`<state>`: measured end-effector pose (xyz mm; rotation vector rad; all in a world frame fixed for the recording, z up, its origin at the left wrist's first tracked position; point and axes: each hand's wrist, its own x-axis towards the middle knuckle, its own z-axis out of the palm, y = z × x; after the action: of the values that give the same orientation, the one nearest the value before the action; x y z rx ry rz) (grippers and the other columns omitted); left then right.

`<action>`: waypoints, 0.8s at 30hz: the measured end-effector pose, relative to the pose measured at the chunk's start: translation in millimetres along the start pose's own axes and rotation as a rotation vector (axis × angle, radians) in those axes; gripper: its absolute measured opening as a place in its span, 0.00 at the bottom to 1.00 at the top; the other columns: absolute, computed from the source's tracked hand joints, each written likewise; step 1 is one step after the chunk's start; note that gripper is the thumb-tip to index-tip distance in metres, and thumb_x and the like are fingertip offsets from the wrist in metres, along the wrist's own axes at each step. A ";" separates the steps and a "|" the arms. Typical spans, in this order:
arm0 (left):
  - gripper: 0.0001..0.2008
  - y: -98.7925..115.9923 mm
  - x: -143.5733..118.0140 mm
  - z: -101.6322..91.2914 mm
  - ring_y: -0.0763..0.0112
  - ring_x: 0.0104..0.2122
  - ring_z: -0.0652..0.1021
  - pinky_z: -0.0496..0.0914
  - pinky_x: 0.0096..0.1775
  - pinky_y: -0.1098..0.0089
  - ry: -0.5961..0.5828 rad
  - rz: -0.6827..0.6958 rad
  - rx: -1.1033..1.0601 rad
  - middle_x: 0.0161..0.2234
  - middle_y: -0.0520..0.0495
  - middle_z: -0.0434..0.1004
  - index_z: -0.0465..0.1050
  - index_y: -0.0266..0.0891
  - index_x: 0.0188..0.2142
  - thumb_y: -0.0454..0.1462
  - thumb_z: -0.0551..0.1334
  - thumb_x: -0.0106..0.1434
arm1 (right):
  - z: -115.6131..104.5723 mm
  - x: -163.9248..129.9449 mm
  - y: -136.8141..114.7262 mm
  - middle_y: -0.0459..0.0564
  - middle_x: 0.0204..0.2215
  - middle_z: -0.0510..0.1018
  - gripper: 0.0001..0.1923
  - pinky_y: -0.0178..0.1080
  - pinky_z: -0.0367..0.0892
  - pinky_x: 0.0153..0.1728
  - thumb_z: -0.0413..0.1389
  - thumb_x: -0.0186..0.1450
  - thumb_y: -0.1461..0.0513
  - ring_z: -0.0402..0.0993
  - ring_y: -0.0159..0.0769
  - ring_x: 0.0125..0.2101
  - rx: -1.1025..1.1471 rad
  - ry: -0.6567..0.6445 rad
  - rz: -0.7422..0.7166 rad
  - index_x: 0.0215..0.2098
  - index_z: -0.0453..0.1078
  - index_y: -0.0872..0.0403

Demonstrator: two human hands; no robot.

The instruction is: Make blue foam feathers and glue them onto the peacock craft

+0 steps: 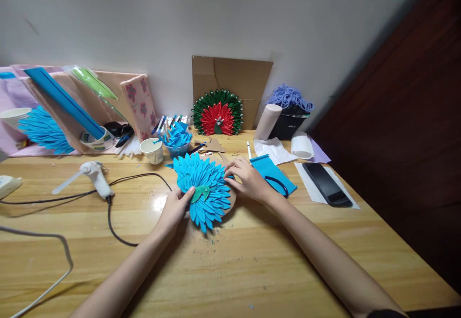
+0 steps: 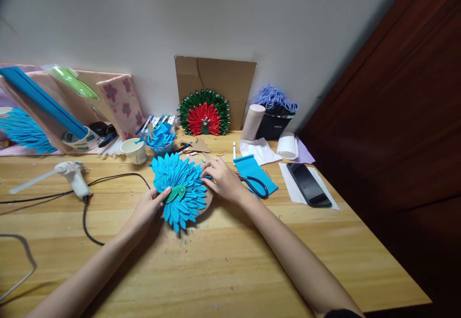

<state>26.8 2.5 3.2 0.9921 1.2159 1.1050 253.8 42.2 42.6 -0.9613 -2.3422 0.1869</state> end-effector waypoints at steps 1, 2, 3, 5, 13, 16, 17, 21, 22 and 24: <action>0.23 -0.6 0.9 -0.8 0.62 0.33 0.76 0.69 0.36 0.67 0.006 0.005 -0.002 0.32 0.43 0.78 0.72 0.33 0.34 0.50 0.66 0.46 | -1.9 0.3 0.6 0.51 0.35 0.73 0.02 0.43 0.63 0.42 0.54 0.61 0.65 0.65 0.40 0.41 0.018 0.021 0.021 0.32 0.69 0.53; 0.23 -1.3 1.9 -1.8 0.62 0.33 0.76 0.69 0.35 0.67 0.019 0.006 0.001 0.32 0.43 0.78 0.72 0.33 0.33 0.50 0.66 0.46 | -3.6 0.6 1.5 0.51 0.35 0.73 0.03 0.43 0.63 0.42 0.54 0.62 0.64 0.66 0.40 0.40 0.041 0.051 0.055 0.33 0.69 0.53; 0.23 -2.2 3.0 -2.8 0.63 0.32 0.76 0.68 0.34 0.68 0.034 0.004 0.007 0.32 0.43 0.78 0.72 0.33 0.33 0.51 0.66 0.46 | -4.9 0.9 2.8 0.51 0.35 0.73 0.04 0.43 0.63 0.41 0.53 0.62 0.64 0.67 0.39 0.40 0.071 0.088 0.103 0.34 0.69 0.53; 0.24 -4.3 5.0 -4.8 0.64 0.30 0.76 0.68 0.32 0.69 0.067 -0.008 0.021 0.30 0.43 0.78 0.72 0.32 0.32 0.52 0.66 0.45 | -5.2 0.9 6.4 0.51 0.34 0.73 0.05 0.42 0.65 0.40 0.52 0.63 0.62 0.68 0.38 0.38 0.163 0.159 0.247 0.34 0.69 0.54; 0.22 -8.1 4.5 -4.8 0.65 0.31 0.76 0.69 0.34 0.69 0.050 0.022 -0.033 0.32 0.44 0.78 0.73 0.33 0.34 0.50 0.65 0.48 | 13.7 -2.9 13.1 0.46 0.22 0.73 0.17 0.34 0.67 0.27 0.57 0.55 0.50 0.71 0.31 0.24 0.945 -0.137 0.854 0.31 0.69 0.57; 0.21 -5.0 2.4 -1.2 0.66 0.30 0.77 0.69 0.34 0.69 0.022 -0.008 -0.085 0.32 0.44 0.79 0.72 0.34 0.34 0.49 0.66 0.48 | 12.5 -1.8 10.8 0.45 0.21 0.72 0.20 0.33 0.64 0.26 0.59 0.51 0.49 0.68 0.28 0.22 1.040 -0.157 0.793 0.27 0.70 0.58; 0.21 -3.7 1.7 0.2 0.67 0.30 0.77 0.70 0.34 0.69 0.000 -0.020 -0.100 0.32 0.44 0.79 0.72 0.34 0.34 0.49 0.66 0.49 | 10.5 -1.2 11.4 0.45 0.20 0.72 0.20 0.32 0.63 0.26 0.59 0.51 0.49 0.68 0.28 0.22 1.018 -0.143 0.777 0.25 0.70 0.58; 0.19 2.0 -3.7 4.7 0.67 0.32 0.77 0.70 0.36 0.68 -0.241 -0.095 -0.077 0.34 0.40 0.79 0.73 0.33 0.33 0.48 0.65 0.51 | -3.0 -0.8 26.8 0.46 0.22 0.74 0.18 0.33 0.62 0.25 0.58 0.53 0.49 0.68 0.30 0.23 0.907 -0.010 0.764 0.26 0.71 0.58; 0.19 3.9 -6.7 5.6 0.67 0.32 0.78 0.70 0.36 0.69 -0.324 -0.130 -0.038 0.34 0.39 0.79 0.74 0.33 0.33 0.48 0.65 0.51 | -6.9 -1.8 33.8 0.46 0.23 0.75 0.18 0.33 0.62 0.26 0.58 0.53 0.50 0.69 0.31 0.24 0.896 0.036 0.776 0.27 0.72 0.58; 0.19 8.9 -14.9 7.2 0.68 0.30 0.78 0.69 0.32 0.71 -0.500 -0.200 0.061 0.34 0.38 0.79 0.75 0.34 0.34 0.48 0.63 0.52 | -14.1 -5.2 48.8 0.47 0.24 0.77 0.19 0.34 0.63 0.27 0.59 0.51 0.50 0.70 0.33 0.25 0.858 0.132 0.806 0.29 0.73 0.57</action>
<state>32.8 -10.3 15.6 1.0862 0.9175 0.6137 293.8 72.9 35.1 -1.3004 -1.3700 1.2649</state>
